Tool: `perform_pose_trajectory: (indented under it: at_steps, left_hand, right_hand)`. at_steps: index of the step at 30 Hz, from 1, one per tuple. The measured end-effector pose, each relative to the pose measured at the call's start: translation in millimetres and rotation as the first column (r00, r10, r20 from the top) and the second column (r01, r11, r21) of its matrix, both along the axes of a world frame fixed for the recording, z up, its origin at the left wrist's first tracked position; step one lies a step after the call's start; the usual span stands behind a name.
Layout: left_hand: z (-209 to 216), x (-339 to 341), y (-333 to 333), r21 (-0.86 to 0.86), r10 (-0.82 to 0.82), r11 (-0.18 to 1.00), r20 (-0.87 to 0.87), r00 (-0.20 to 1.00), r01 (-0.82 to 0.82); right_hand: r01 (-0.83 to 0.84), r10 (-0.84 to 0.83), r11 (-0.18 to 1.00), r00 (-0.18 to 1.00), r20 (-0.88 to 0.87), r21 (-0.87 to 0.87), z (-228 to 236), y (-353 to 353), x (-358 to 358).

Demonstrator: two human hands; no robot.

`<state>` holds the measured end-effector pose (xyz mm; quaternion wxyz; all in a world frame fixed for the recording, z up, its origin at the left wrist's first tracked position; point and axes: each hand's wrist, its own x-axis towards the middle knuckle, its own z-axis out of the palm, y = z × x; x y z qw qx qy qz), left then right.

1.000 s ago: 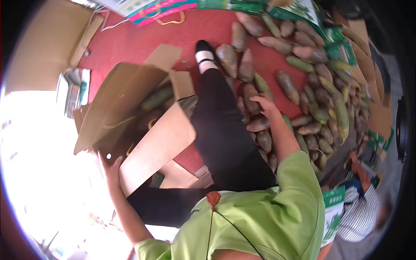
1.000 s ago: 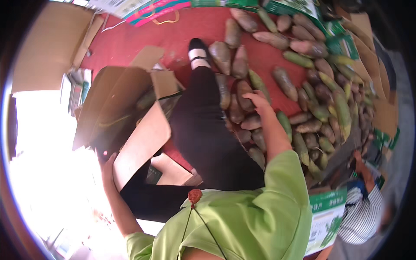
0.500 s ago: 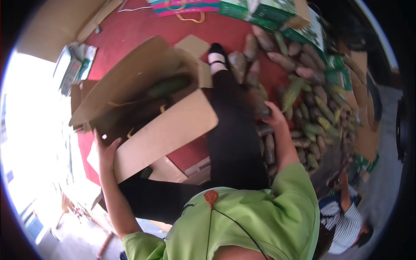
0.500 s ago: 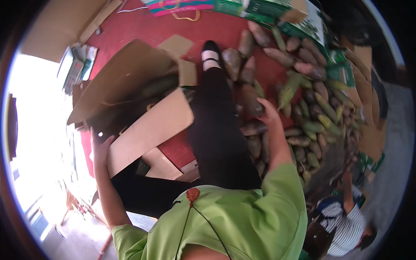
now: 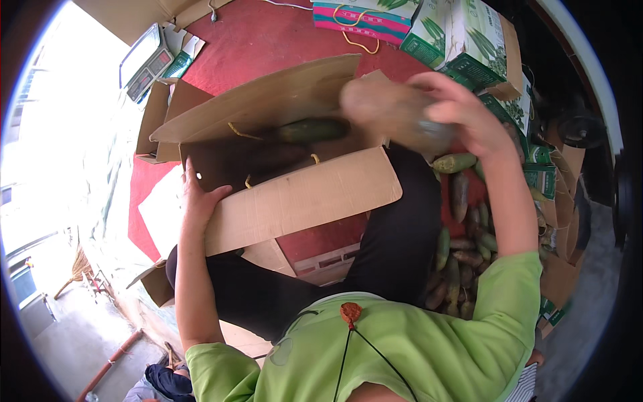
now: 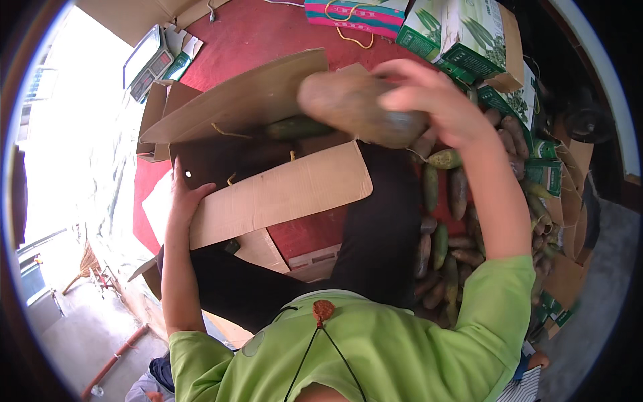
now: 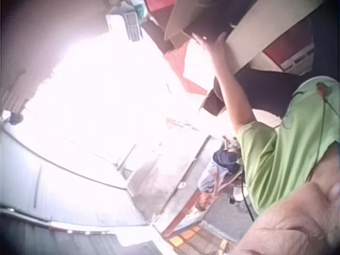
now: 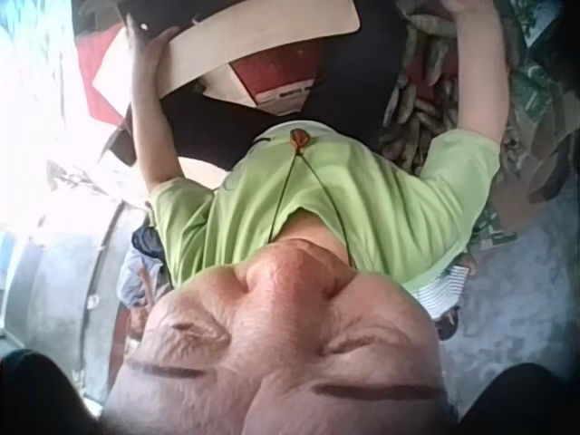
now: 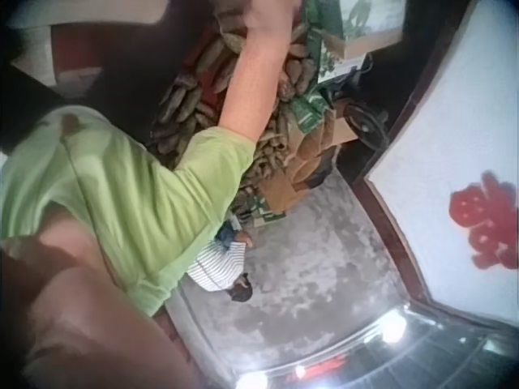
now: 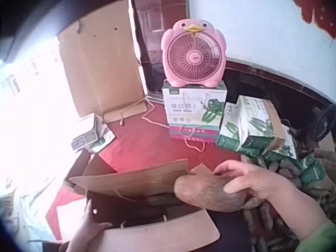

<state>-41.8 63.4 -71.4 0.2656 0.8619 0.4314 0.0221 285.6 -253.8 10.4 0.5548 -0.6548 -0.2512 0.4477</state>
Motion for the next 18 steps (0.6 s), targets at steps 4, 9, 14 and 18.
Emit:
perform_pose_trajectory:
  at_steps: [4, 9, 14, 18]
  left_hand:
    - [7.7, 7.6, -4.0, -0.008, 0.032, 0.999, -0.093, 0.995, -0.033]
    - [-2.3, -0.3, 1.3, 0.022, 0.000, 1.000, -0.128, 0.992, 0.003]
    - [-0.7, 6.2, 0.6, 0.005, 0.001, 1.000, -0.094, 0.996, -0.001]
    - [-0.8, 6.3, 1.4, -0.002, 0.025, 1.000, -0.102, 0.994, -0.025]
  right_hand:
    - [-0.210, 0.193, 0.966, 0.974, -0.118, -0.149, -26.3, 85.1, -29.0]
    - [-0.283, 0.325, 0.931, 0.931, 0.169, -0.231, -63.2, 154.6, -68.7]
    - [-0.196, 0.200, 0.980, 0.952, 0.234, -0.038, -40.9, 112.8, -49.6]
    - [0.084, -0.099, 0.989, 0.988, 0.117, 0.125, -15.7, 25.0, -20.7]
